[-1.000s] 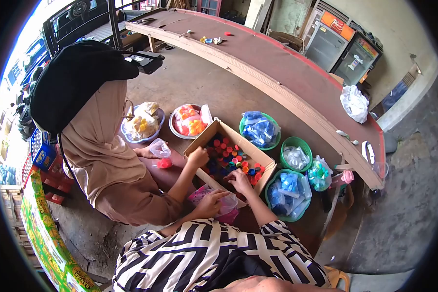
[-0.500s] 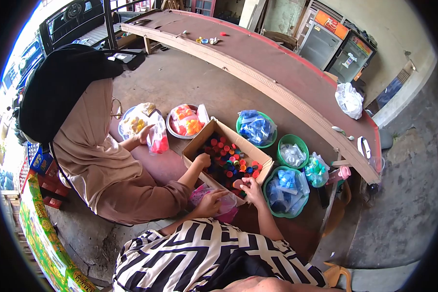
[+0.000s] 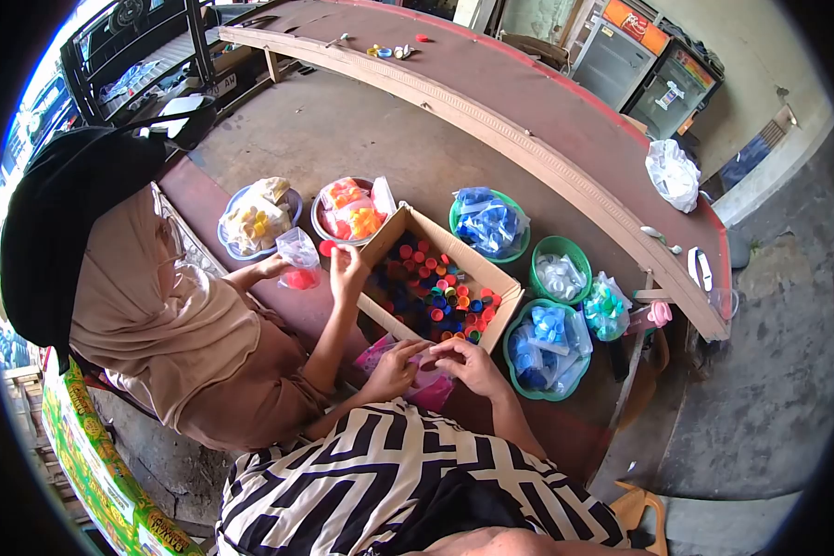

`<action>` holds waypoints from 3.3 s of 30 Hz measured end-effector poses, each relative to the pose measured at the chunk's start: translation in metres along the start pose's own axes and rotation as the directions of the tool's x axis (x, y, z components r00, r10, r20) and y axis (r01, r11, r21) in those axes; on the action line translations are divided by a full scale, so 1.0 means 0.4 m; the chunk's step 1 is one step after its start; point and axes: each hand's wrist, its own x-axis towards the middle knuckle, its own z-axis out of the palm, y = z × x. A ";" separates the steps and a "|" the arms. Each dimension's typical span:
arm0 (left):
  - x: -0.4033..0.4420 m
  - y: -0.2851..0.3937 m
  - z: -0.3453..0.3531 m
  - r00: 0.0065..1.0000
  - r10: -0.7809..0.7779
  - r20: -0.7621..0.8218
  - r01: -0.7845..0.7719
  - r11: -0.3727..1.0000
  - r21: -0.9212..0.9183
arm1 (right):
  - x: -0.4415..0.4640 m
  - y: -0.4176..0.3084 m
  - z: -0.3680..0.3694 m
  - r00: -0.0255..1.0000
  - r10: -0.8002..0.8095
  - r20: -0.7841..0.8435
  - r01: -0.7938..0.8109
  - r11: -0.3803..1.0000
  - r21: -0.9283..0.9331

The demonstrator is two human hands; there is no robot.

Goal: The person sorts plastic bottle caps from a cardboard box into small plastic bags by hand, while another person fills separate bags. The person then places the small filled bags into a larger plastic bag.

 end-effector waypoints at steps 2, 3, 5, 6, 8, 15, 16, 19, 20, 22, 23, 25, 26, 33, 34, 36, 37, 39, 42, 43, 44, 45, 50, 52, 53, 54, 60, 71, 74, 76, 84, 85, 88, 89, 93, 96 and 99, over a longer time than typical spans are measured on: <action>0.002 0.004 -0.002 1.000 -0.013 -0.005 0.013 1.000 -0.025 | 0.018 0.000 -0.002 1.000 -0.009 0.021 0.010 0.997 -0.071; 0.002 0.005 -0.002 1.000 0.001 -0.003 -0.001 1.000 -0.008 | 0.035 0.027 -0.006 0.999 -0.044 -0.026 0.043 0.997 -0.057; 0.003 -0.001 -0.004 1.000 0.012 -0.001 -0.012 1.000 0.009 | 0.077 0.053 -0.015 0.992 -0.046 -0.122 0.033 0.994 -0.107; 0.004 -0.008 -0.005 0.998 0.059 0.002 -0.059 0.997 0.057 | 0.107 0.080 -0.023 0.990 -0.028 -0.140 0.007 0.988 -0.151; 0.002 -0.009 -0.008 0.993 0.121 -0.001 -0.120 0.983 0.138 | 0.172 0.122 -0.036 0.986 -0.060 -0.159 0.010 0.955 -0.298; 0.006 -0.019 -0.022 0.985 0.167 0.044 -0.172 0.972 0.160 | 0.433 0.312 0.008 0.965 -0.249 -0.076 0.151 0.772 -0.617; 0.005 -0.021 -0.024 0.987 0.157 0.041 -0.162 0.973 0.165 | 0.460 0.328 0.018 0.972 -0.229 -0.056 0.136 0.737 -0.662; 0.011 -0.037 -0.036 0.986 0.167 0.027 -0.170 0.969 0.182 | 0.533 0.381 0.043 0.923 -0.384 0.023 0.241 0.530 -0.813; 0.011 -0.040 -0.035 0.983 0.183 0.009 -0.181 0.963 0.200 | 0.544 0.392 0.041 0.954 -0.275 0.117 0.226 0.412 -0.883; 0.019 -0.025 -0.038 0.992 0.130 0.005 -0.128 0.971 0.200 | 0.550 0.428 0.038 0.986 -0.108 0.123 0.157 0.414 -0.896; 0.019 -0.021 -0.040 0.996 0.092 0.023 -0.094 0.976 0.197 | 0.546 0.441 0.035 0.994 -0.036 0.105 0.111 0.401 -0.909; 0.025 -0.021 -0.039 0.997 0.073 0.040 -0.079 0.980 0.182 | 0.513 0.422 0.023 0.995 -0.043 0.090 0.100 0.402 -0.910; 0.027 -0.021 -0.037 0.997 0.051 0.062 -0.061 0.985 0.160 | 0.488 0.408 0.013 0.996 -0.041 0.073 0.084 0.404 -0.911; 0.041 -0.028 -0.009 0.988 0.097 0.119 -0.118 0.975 0.187 | 0.292 0.345 -0.089 0.980 -0.128 -0.149 0.061 0.919 -0.390; 0.040 -0.027 -0.004 0.987 0.099 0.127 -0.121 0.975 0.187 | 0.256 0.316 -0.100 0.964 -0.208 -0.164 0.113 0.884 -0.454; 0.036 -0.020 0.004 0.984 0.107 0.144 -0.133 0.974 0.185 | 0.186 0.258 -0.097 0.959 -0.144 -0.243 0.058 0.942 -0.331; 0.038 -0.014 0.006 0.985 0.093 0.142 -0.120 0.973 0.198 | 0.156 0.242 -0.093 0.951 -0.070 -0.302 0.011 0.982 -0.191; 0.035 0.001 0.006 0.985 0.080 0.151 -0.111 0.971 0.211 | 0.107 0.243 -0.078 0.948 -0.051 -0.313 0.029 0.997 -0.075; 0.026 -0.004 0.009 0.987 0.106 0.119 -0.128 0.971 0.200 | 0.020 0.138 -0.018 0.931 -0.110 -0.347 0.105 0.994 -0.033; 0.023 -0.008 0.011 0.986 0.110 0.126 -0.134 0.970 0.202 | 0.000 0.120 0.002 0.928 -0.112 -0.354 0.107 0.994 -0.034; 0.019 -0.011 0.013 0.987 0.125 0.102 -0.144 0.966 0.213 | -0.017 0.103 0.021 0.937 -0.152 -0.313 0.137 0.988 -0.071; 0.013 -0.012 0.015 0.987 0.138 0.078 -0.152 0.963 0.224 | -0.031 0.088 0.039 0.944 -0.189 -0.270 0.166 0.980 -0.107; -0.019 0.039 0.025 0.994 -0.070 0.083 0.067 0.997 0.036 | -0.069 0.053 0.066 0.949 -0.305 -0.084 0.192 0.767 -0.612; -0.031 0.024 0.025 0.984 0.152 0.088 -0.170 0.954 0.247 | -0.079 0.039 0.069 0.948 -0.310 -0.072 0.193 0.739 -0.646; -0.040 0.018 0.027 0.986 0.145 0.089 -0.162 0.955 0.247 | -0.082 0.032 0.070 0.947 -0.317 -0.057 0.196 0.707 -0.679; -0.047 0.030 0.026 0.993 0.076 0.094 -0.092 0.978 0.186 | -0.085 0.017 0.074 0.949 -0.312 -0.056 0.194 0.712 -0.675; -0.077 0.007 0.016 0.995 0.101 0.019 -0.103 0.982 0.158 | -0.040 0.003 0.067 0.933 -0.305 -0.194 0.199 0.881 -0.429; -0.133 -0.013 -0.013 0.997 0.052 0.050 -0.054 0.998 0.040 | 0.247 0.255 -0.086 0.911 -0.212 -0.353 0.052 0.909 -0.413; -0.148 -0.010 -0.031 0.991 0.091 0.100 -0.104 0.985 0.135 | 0.345 0.332 -0.103 0.928 -0.217 -0.305 0.013 0.833 -0.553; -0.153 -0.014 -0.038 0.994 0.032 0.103 -0.040 0.997 0.073 | 0.399 0.364 -0.112 0.939 -0.138 -0.315 -0.089 0.786 -0.612; -0.135 -0.027 -0.039 0.974 0.199 0.108 -0.211 0.970 0.120 | 0.458 0.399 -0.108 0.979 -0.087 -0.183 -0.086 0.640 -0.764; -0.130 -0.019 -0.035 0.982 0.162 0.101 -0.171 0.981 0.096 | 0.456 0.402 -0.109 0.981 -0.096 -0.168 -0.072 0.621 -0.780; -0.113 -0.002 -0.022 0.989 0.060 0.137 -0.067 0.996 0.051 | 0.432 0.397 -0.107 0.987 -0.144 -0.068 0.025 0.560 -0.828; -0.106 0.001 -0.018 0.985 -0.005 0.170 -0.001 0.999 0.036 | 0.425 0.392 -0.109 0.990 -0.135 -0.028 0.049 0.537 -0.842; -0.088 0.012 -0.001 0.982 0.092 0.165 -0.111 0.988 0.111 | 0.408 0.400 -0.117 0.947 -0.246 -0.207 0.005 0.656 -0.755; -0.084 0.014 0.005 0.983 0.083 0.161 -0.103 0.987 0.121 | 0.369 0.368 -0.132 0.939 -0.185 -0.291 -0.002 0.841 -0.540; -0.080 0.020 0.009 0.990 0.065 0.127 -0.081 0.989 0.123 | 0.286 0.275 -0.133 0.919 -0.181 -0.351 0.056 0.940 -0.337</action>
